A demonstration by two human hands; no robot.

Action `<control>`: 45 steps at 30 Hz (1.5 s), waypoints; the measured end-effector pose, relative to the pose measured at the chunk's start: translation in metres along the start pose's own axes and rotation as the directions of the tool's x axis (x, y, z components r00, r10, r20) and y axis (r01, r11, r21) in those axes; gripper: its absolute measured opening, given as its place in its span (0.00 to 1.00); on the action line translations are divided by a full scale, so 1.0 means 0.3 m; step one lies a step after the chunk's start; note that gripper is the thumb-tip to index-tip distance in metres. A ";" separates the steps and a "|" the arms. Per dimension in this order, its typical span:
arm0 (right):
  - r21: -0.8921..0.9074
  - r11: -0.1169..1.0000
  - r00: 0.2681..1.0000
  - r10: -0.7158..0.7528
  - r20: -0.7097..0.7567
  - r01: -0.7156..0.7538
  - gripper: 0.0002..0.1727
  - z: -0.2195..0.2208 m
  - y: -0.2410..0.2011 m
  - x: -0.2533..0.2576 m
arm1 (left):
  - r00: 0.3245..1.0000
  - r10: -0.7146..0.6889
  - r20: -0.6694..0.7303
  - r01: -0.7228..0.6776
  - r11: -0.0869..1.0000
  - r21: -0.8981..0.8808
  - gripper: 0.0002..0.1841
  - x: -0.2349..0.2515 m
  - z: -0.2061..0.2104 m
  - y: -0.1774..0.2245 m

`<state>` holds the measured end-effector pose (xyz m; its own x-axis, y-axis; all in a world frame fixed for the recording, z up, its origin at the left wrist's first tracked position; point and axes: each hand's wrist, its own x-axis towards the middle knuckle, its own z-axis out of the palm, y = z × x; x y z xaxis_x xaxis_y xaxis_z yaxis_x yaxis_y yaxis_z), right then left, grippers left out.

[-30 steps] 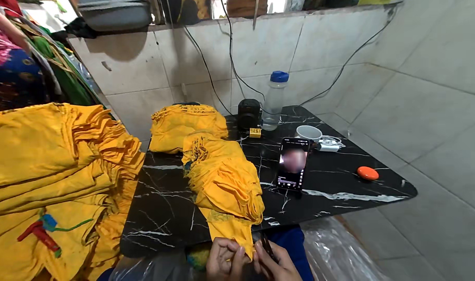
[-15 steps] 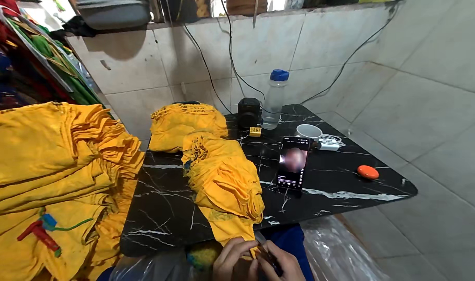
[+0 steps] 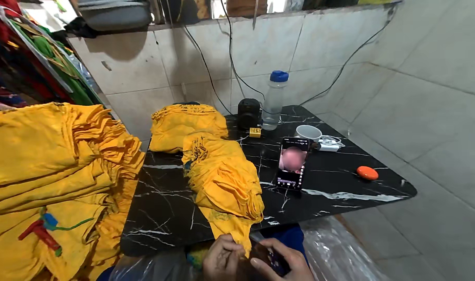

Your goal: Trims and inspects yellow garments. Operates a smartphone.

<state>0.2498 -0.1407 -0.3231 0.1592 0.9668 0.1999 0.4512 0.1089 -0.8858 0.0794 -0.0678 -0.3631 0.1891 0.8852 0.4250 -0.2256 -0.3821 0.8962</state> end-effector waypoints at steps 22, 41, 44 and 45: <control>-0.315 0.926 0.974 -0.226 -0.023 0.207 0.21 0.048 0.032 0.022 | 0.995 -0.042 0.092 0.056 0.987 -0.149 0.03 0.004 -0.010 0.019; 0.314 0.946 0.988 -0.026 -0.154 0.074 0.07 0.100 0.033 0.052 | 0.999 -0.043 -0.012 0.044 0.995 0.094 0.11 0.012 -0.017 0.034; 0.265 0.959 0.982 -0.050 -0.180 0.097 0.06 0.108 0.030 0.047 | 0.996 0.086 0.022 -0.088 0.964 0.250 0.08 0.014 -0.022 0.008; 0.256 0.961 0.982 -0.063 -0.179 0.108 0.05 0.112 0.032 0.044 | 0.995 0.099 0.016 -0.100 0.961 0.257 0.07 0.016 -0.018 0.006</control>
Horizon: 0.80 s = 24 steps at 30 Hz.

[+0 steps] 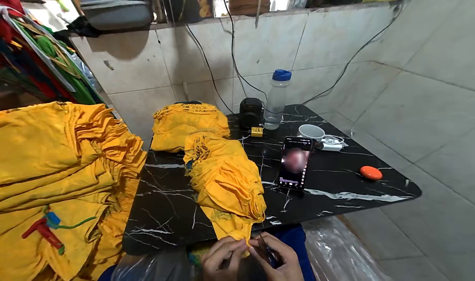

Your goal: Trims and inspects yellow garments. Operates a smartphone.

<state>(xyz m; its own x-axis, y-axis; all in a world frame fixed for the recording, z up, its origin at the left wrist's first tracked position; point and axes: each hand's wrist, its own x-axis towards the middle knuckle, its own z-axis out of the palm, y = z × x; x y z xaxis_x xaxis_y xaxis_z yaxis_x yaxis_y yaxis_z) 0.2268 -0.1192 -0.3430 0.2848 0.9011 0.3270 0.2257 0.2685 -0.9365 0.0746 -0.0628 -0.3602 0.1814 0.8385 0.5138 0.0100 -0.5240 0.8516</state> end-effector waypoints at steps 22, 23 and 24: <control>0.116 0.978 0.981 0.162 0.104 -0.173 0.07 -0.058 -0.052 0.029 | 0.929 0.154 0.337 -0.185 0.981 0.061 0.13 0.023 -0.016 0.034; 0.122 0.974 0.979 0.177 0.099 -0.188 0.06 -0.056 -0.050 0.029 | 0.923 0.149 0.355 -0.177 0.983 0.049 0.13 0.021 -0.010 0.036; 0.116 0.973 0.977 0.189 0.094 -0.200 0.05 -0.056 -0.046 0.029 | 0.924 0.146 0.354 -0.166 0.986 0.029 0.12 0.021 -0.006 0.036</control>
<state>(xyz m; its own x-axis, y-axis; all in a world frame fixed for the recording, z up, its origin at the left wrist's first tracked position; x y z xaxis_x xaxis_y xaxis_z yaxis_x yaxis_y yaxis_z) 0.2419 -0.1208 -0.3250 0.2339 0.9635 0.1305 0.0547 0.1209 -0.9911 0.0740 -0.0628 -0.3476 0.5167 0.6456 0.5623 0.0080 -0.6604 0.7509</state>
